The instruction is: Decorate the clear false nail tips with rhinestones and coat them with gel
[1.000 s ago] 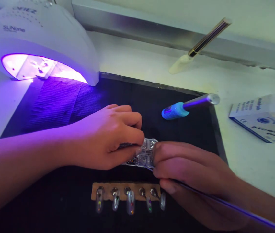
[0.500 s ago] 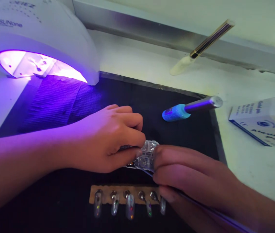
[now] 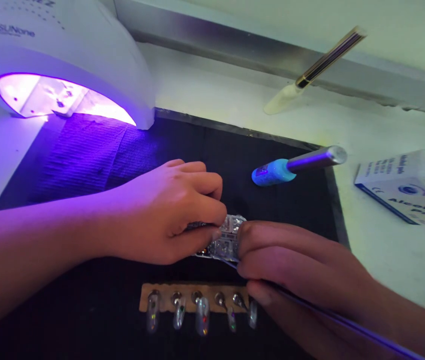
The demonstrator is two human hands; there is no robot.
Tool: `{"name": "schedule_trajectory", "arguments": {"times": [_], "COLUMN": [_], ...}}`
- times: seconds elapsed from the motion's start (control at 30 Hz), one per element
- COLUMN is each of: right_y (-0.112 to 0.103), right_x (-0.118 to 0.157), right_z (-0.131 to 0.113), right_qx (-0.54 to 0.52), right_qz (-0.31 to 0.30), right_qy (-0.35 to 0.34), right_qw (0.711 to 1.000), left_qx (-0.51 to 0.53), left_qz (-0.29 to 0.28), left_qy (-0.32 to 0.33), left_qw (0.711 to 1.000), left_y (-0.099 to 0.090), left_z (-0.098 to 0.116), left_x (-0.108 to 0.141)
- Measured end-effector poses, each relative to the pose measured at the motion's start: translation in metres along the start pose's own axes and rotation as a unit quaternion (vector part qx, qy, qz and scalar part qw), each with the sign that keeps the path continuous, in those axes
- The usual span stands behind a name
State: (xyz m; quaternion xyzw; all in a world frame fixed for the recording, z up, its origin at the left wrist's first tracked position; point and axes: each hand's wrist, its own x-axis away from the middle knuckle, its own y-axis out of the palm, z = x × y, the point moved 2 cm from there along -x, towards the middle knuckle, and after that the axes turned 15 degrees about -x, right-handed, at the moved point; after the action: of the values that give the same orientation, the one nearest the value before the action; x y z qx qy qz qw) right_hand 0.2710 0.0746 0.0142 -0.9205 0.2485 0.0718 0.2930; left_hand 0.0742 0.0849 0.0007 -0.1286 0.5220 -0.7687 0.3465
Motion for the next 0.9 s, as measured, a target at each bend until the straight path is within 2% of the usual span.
{"name": "schedule_trajectory", "arguments": {"times": [0.9], "right_y": [0.0020], "right_x": [0.0003], "right_z": [0.0035], "right_qx": [-0.006], "right_qz": [0.004], "right_qy": [-0.008], "right_qw": [1.000], "left_qx": [-0.002], "left_qz": [-0.016], "left_qy": [0.000], "left_qw": [1.000], "left_y": [-0.0020], "left_z": [0.0008], "left_x": [-0.0006]}}
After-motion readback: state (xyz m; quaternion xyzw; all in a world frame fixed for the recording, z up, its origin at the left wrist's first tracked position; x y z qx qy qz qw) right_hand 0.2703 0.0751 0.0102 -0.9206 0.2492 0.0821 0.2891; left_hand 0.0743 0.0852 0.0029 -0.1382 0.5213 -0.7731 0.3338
